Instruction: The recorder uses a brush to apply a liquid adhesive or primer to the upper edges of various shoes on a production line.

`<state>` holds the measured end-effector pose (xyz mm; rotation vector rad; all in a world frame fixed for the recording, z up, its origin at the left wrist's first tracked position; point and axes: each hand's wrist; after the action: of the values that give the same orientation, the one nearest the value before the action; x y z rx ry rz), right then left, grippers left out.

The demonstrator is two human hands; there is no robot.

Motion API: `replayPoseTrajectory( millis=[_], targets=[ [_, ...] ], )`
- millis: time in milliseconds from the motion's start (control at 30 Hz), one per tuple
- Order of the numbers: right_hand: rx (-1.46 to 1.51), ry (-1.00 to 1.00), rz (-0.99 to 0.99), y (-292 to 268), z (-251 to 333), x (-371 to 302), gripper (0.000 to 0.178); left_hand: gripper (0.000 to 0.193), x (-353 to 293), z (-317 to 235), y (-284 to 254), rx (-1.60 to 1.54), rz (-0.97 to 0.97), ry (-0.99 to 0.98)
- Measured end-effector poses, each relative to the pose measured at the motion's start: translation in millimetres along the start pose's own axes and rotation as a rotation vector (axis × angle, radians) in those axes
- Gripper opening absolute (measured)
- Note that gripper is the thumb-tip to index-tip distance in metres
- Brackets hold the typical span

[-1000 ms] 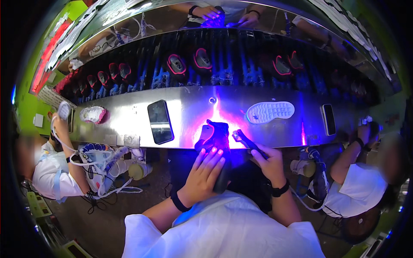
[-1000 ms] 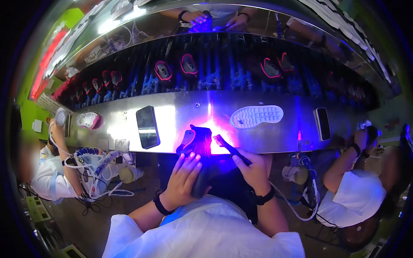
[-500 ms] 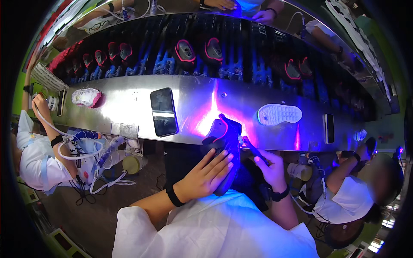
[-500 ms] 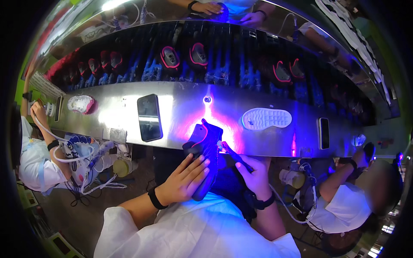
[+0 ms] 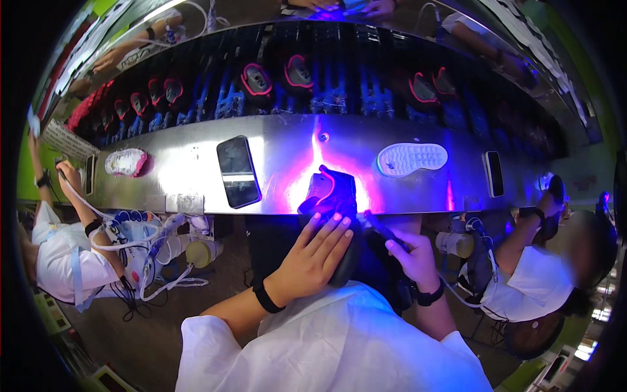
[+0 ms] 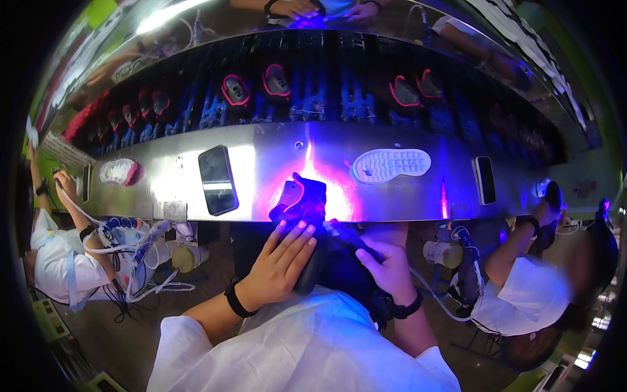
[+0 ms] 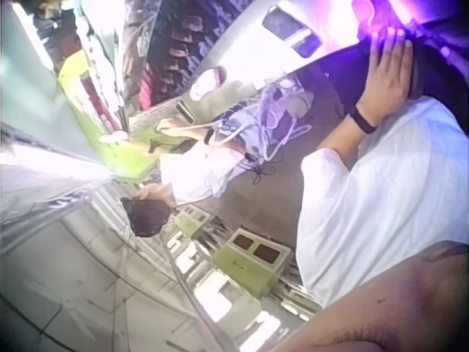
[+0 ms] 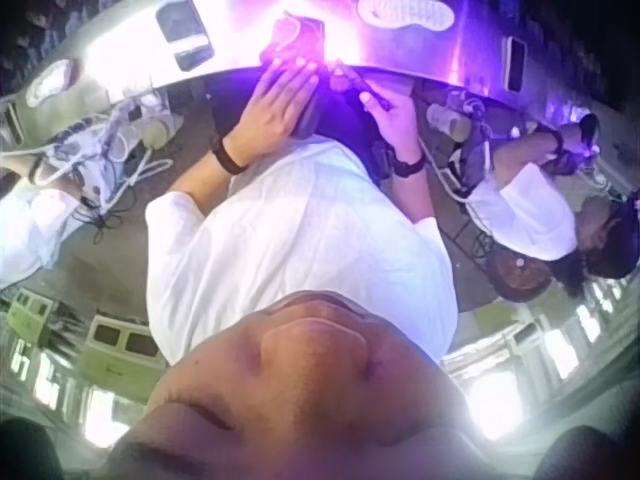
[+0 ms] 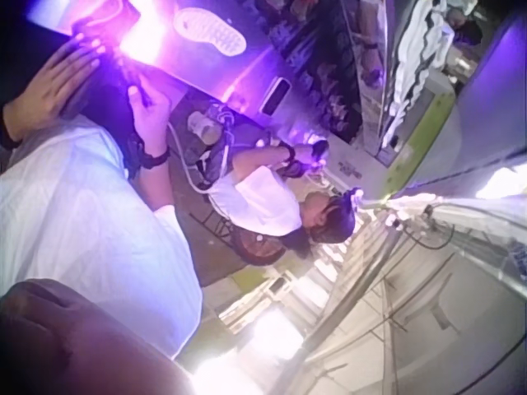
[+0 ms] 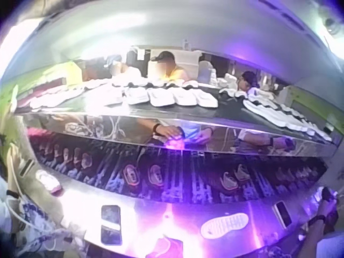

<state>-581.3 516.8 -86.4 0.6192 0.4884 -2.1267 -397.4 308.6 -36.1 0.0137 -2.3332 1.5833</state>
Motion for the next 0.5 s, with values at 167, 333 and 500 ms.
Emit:
replayPoseTrajectory(
  millis=[167,333,500],
  targets=[
    [0.016,-0.094,0.061,-16,-5,-24,0.032,0.062,25,-15,-3,-0.022,0.012,-0.109],
    [0.102,-0.067,0.058,-25,-4,-37,0.029,0.069,48,-29,1,0.066,-0.007,-0.125],
    [0.164,-0.096,0.075,-32,-17,-48,0.036,0.078,71,-36,1,0.096,-0.04,-0.156]
  ],
)
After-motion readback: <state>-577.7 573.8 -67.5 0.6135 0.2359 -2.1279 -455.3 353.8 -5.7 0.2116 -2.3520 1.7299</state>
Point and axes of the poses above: each hand's wrist, its own x-axis towards the middle knuckle, its own y-axis out of the palm, z = x × y, and after that the axes turned 12 degrees about y, right-handed
